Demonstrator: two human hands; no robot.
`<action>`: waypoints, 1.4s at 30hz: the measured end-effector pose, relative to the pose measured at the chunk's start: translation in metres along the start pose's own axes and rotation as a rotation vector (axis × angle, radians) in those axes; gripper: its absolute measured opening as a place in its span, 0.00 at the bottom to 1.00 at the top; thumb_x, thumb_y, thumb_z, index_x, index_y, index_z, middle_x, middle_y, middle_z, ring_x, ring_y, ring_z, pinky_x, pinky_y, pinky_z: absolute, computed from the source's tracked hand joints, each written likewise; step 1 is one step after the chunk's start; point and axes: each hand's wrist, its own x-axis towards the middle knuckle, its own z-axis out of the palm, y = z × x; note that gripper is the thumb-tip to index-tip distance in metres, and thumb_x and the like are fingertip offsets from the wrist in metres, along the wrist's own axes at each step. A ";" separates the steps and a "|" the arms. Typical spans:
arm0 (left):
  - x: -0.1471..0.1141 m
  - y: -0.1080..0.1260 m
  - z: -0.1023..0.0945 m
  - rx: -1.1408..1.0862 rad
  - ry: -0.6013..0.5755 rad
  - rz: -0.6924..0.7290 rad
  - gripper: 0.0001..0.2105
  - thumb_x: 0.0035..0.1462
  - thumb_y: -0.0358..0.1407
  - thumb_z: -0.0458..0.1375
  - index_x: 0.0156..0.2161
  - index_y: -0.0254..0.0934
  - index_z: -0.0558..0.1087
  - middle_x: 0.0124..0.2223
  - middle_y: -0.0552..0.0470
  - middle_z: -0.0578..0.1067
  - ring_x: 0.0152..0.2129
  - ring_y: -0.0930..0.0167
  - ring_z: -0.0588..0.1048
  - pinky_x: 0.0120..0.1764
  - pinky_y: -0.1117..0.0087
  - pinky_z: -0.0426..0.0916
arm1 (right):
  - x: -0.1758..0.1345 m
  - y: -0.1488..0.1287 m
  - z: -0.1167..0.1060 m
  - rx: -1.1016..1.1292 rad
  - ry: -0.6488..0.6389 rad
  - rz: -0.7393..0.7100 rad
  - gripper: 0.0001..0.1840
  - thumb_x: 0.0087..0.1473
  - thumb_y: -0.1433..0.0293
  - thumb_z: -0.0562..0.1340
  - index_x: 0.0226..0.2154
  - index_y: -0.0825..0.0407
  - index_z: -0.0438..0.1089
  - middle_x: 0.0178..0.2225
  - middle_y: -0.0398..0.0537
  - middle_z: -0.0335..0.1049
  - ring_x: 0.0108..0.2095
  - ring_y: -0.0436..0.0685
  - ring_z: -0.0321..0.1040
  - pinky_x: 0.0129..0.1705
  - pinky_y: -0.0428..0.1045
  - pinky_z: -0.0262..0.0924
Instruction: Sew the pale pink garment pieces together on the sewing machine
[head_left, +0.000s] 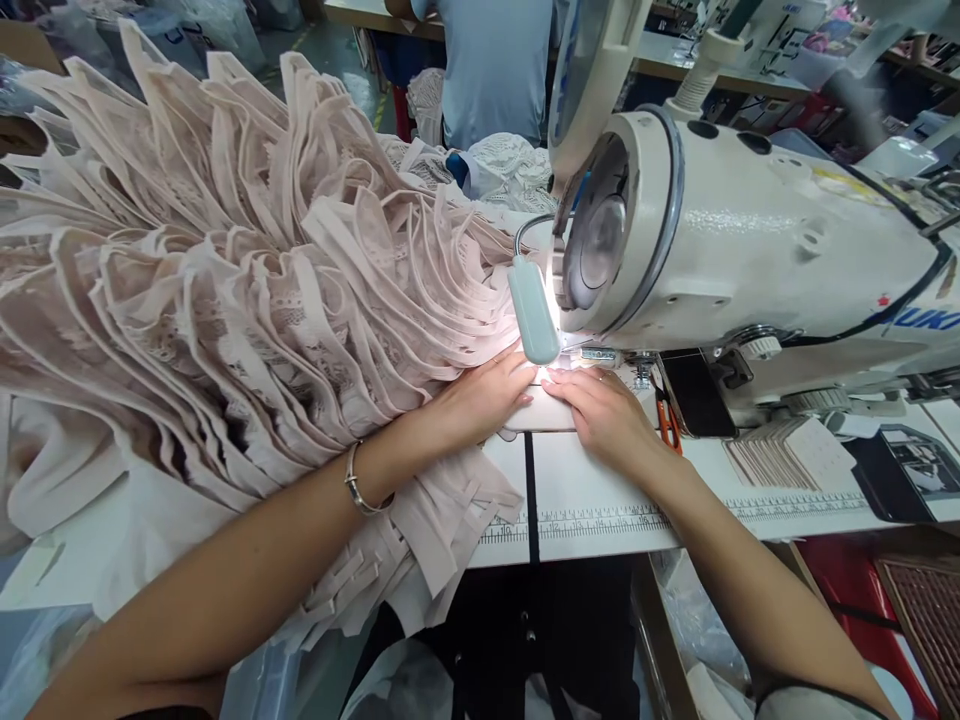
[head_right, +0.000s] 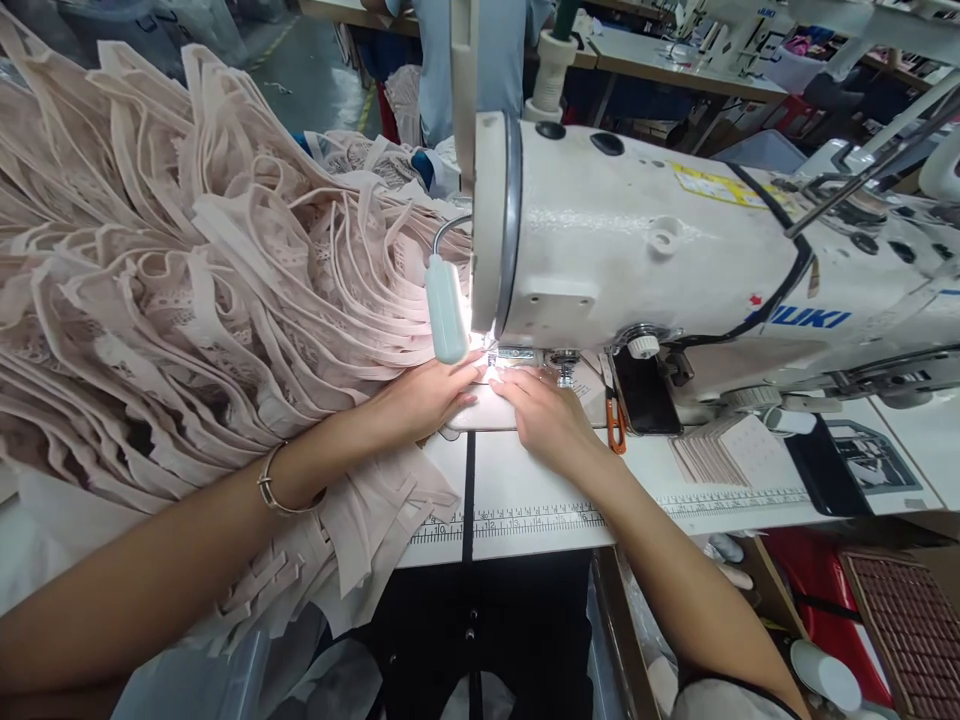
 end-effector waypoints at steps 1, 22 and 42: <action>0.001 0.000 0.000 -0.005 0.004 -0.009 0.06 0.65 0.28 0.55 0.47 0.33 0.69 0.53 0.41 0.72 0.52 0.61 0.73 0.52 0.58 0.72 | 0.000 0.000 0.001 -0.011 -0.013 0.007 0.25 0.58 0.82 0.51 0.49 0.48 0.75 0.51 0.49 0.76 0.54 0.61 0.70 0.54 0.61 0.66; 0.011 -0.002 0.000 0.050 0.025 -0.211 0.15 0.67 0.35 0.54 0.57 0.32 0.65 0.57 0.41 0.71 0.52 0.63 0.72 0.51 0.65 0.69 | 0.003 0.007 0.000 -0.069 -0.135 0.012 0.31 0.55 0.82 0.46 0.58 0.55 0.65 0.57 0.59 0.71 0.56 0.65 0.67 0.55 0.63 0.63; 0.014 0.005 0.005 0.137 -0.035 -0.201 0.14 0.68 0.32 0.47 0.56 0.29 0.63 0.48 0.42 0.76 0.50 0.61 0.73 0.61 0.52 0.51 | 0.007 0.006 0.004 -0.170 -0.023 0.112 0.23 0.58 0.79 0.49 0.48 0.52 0.73 0.43 0.55 0.76 0.43 0.64 0.69 0.44 0.58 0.66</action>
